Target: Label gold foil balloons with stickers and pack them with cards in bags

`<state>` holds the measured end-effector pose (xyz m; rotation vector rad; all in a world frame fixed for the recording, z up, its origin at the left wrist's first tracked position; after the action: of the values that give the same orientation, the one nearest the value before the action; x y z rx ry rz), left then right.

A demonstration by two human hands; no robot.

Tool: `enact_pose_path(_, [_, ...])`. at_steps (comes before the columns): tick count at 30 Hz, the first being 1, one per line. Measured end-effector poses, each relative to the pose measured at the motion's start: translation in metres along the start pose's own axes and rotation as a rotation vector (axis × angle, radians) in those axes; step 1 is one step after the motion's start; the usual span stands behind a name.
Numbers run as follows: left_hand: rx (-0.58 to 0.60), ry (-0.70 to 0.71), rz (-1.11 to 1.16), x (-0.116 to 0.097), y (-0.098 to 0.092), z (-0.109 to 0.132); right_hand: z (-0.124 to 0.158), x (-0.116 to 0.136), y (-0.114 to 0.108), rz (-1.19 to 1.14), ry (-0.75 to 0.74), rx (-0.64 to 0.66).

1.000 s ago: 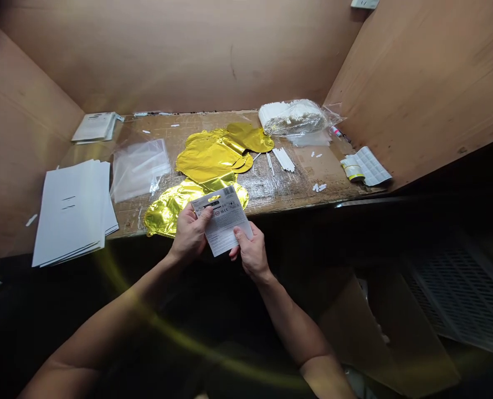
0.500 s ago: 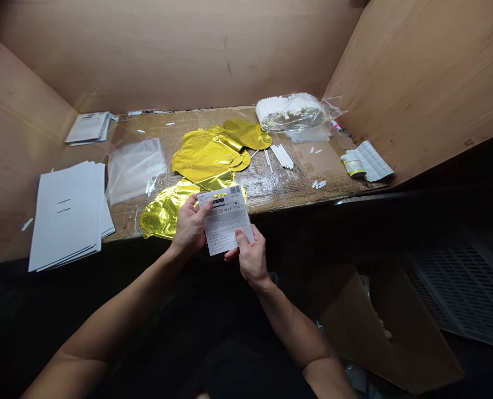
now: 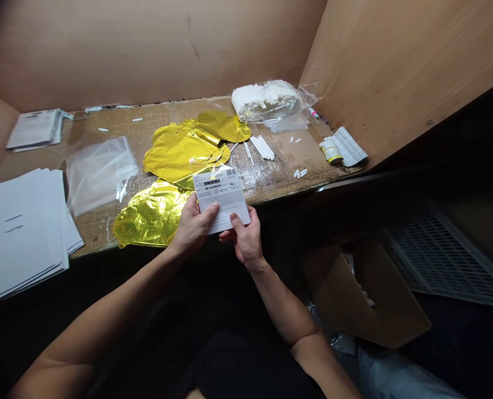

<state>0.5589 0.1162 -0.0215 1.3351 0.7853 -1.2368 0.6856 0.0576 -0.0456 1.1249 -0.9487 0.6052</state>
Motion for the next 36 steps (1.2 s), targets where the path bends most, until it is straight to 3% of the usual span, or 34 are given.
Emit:
enact_pose_path(3, [0.034, 0.045, -0.101, -0.002, 0.003, -0.004, 0.004, -0.002, -0.005, 0.011, 0.027, 0.007])
enact_pose_path(7, [0.046, 0.406, -0.603, -0.01, -0.002, -0.013, -0.001, -0.014, -0.02, 0.137, 0.009, -0.147])
enact_pose_path(9, [0.21, 0.52, -0.867, -0.007, -0.003, -0.02, -0.008, -0.021, -0.029, 0.174, 0.008, -0.201])
enact_pose_path(11, [0.426, 0.533, -1.02, -0.001, -0.004, -0.027, -0.013, -0.027, -0.038, 0.191, -0.009, -0.24])
enact_pose_path(13, [0.517, 0.544, -1.075, 0.003, -0.005, -0.034, -0.016, -0.031, -0.045, 0.214, -0.013, -0.245])
enact_pose_path(19, [0.425, 0.605, -1.099, 0.001, 0.006, -0.044, -0.015, -0.037, -0.053, 0.383, -0.027, -0.11])
enact_pose_path(23, [0.411, 0.617, -1.173, -0.001, 0.013, -0.055, -0.021, -0.019, -0.061, 0.602, -0.1, -0.062])
enact_pose_path(25, [0.435, 0.621, -1.195, -0.003, 0.012, -0.069, -0.028, 0.002, -0.063, 0.767, -0.247, -0.073])
enact_pose_path(27, [0.463, 0.61, -1.177, -0.006, 0.007, -0.09, -0.038, 0.027, -0.057, 0.945, -0.491, -0.075])
enact_pose_path(28, [0.477, 0.605, -1.161, -0.008, 0.004, -0.102, -0.043, 0.037, -0.05, 1.029, -0.614, -0.036])
enact_pose_path(30, [0.516, 0.601, -1.128, -0.01, -0.002, -0.123, -0.057, 0.049, -0.03, 1.197, -0.764, 0.17])
enact_pose_path(33, [0.557, 0.596, -1.105, -0.01, -0.009, -0.142, -0.076, 0.049, -0.004, 1.446, -0.765, 0.53])
enact_pose_path(36, [0.576, 0.606, -1.146, -0.01, -0.01, -0.142, -0.082, 0.05, 0.003, 1.531, -0.705, 0.763])
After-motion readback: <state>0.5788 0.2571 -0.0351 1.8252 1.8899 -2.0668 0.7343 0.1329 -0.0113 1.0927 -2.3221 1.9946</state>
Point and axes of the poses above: each hand's wrist, its own z-axis away from the middle knuckle, its own y-axis out of the palm, x = y × z, the point moved 3 cm from there along -z, towards the middle knuckle, and after that the axes turned 6 degrees about -y, right-handed, at the moved point
